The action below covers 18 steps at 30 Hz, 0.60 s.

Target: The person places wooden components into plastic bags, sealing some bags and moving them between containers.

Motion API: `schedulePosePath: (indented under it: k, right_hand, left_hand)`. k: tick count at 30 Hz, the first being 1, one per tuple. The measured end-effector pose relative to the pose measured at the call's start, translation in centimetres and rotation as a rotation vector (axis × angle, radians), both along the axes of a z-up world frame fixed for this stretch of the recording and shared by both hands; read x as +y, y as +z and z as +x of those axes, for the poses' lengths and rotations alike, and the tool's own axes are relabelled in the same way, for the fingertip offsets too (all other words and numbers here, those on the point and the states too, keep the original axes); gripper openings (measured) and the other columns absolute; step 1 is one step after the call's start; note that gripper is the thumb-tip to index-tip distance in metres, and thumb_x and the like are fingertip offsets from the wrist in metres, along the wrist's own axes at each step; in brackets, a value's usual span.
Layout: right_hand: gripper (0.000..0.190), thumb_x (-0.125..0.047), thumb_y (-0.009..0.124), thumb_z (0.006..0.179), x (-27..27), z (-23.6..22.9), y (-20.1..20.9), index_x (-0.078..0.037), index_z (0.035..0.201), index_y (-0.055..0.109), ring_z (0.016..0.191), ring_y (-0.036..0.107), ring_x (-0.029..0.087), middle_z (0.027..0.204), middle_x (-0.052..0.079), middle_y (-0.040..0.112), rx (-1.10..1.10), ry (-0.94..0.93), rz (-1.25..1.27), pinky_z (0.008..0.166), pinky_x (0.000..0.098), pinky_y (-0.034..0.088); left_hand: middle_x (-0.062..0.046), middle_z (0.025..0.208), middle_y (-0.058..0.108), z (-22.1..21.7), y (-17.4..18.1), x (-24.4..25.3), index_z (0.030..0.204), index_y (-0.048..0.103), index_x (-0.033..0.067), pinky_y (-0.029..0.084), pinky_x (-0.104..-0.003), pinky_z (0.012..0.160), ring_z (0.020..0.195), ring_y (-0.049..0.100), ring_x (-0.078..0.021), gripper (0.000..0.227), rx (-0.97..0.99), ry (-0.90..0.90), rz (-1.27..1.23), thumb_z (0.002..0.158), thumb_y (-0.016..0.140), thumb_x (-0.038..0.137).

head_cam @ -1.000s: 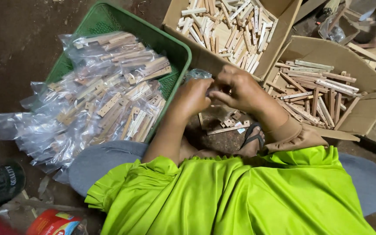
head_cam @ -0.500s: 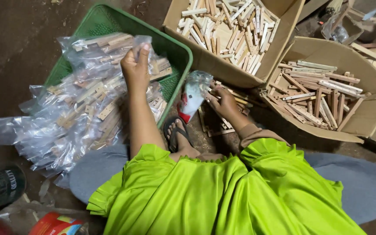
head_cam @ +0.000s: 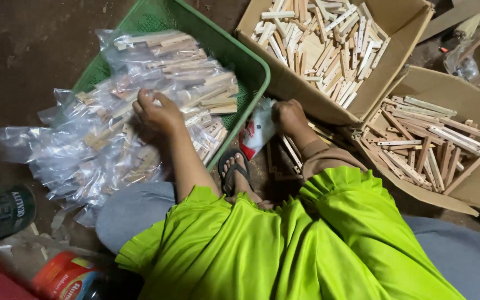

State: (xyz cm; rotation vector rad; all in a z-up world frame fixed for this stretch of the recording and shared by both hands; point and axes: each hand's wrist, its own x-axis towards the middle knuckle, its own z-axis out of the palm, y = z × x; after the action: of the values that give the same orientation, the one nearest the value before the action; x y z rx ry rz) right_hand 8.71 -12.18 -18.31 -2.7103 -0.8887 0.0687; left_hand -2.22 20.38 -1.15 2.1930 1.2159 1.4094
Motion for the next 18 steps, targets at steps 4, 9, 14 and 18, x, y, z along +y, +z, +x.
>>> schedulePosePath:
  k: [4,9,14,18]
  right_hand:
    - [0.022,-0.034,0.076,0.083,0.0,-2.6,2.3,-0.020,0.097,0.066,0.095,0.071,0.024,0.088,0.003,0.073,0.144,0.017,0.136,0.103,0.0395,0.046]
    - [0.023,-0.035,0.071,0.087,-1.7,-6.2,6.1,-0.018,0.103,0.067,0.102,0.070,0.036,0.095,0.011,0.072,0.428,-0.060,0.145,0.093,0.0506,0.053]
    - [0.031,-0.028,0.051,0.095,-3.6,-8.3,6.9,-0.014,0.109,0.075,0.112,0.068,0.042,0.107,0.020,0.076,0.828,-0.124,0.293,0.099,0.0545,0.051]
    - [0.046,-0.041,0.045,0.095,-4.0,-7.7,6.5,-0.014,0.116,0.076,0.118,0.066,0.039,0.113,0.022,0.074,0.815,-0.259,0.111,0.105,0.0538,0.048]
  left_hand:
    - [-0.004,0.073,0.067,5.3,-2.9,-8.5,0.089,0.074,0.0155,0.057,-0.049,0.074,0.077,0.071,-0.0371,0.008,0.113,-0.562,-0.344,0.084,0.067,0.018]
    - [-0.025,0.096,0.075,2.6,-2.7,-18.5,0.110,0.071,-0.0046,0.063,-0.048,0.069,0.083,0.073,-0.0377,0.058,0.973,-0.937,-0.963,0.085,0.056,0.046]
    - [-0.027,0.116,0.072,2.3,-4.7,-20.2,0.119,0.071,-0.0006,0.057,-0.058,0.095,0.115,0.069,-0.0424,0.047,1.238,-1.092,-0.808,0.091,0.053,0.032]
    - [-0.031,0.106,0.072,1.4,0.6,-21.5,0.109,0.072,-0.0073,0.056,-0.064,0.088,0.107,0.070,-0.0474,0.042,1.328,-1.217,-0.641,0.094,0.049,0.024]
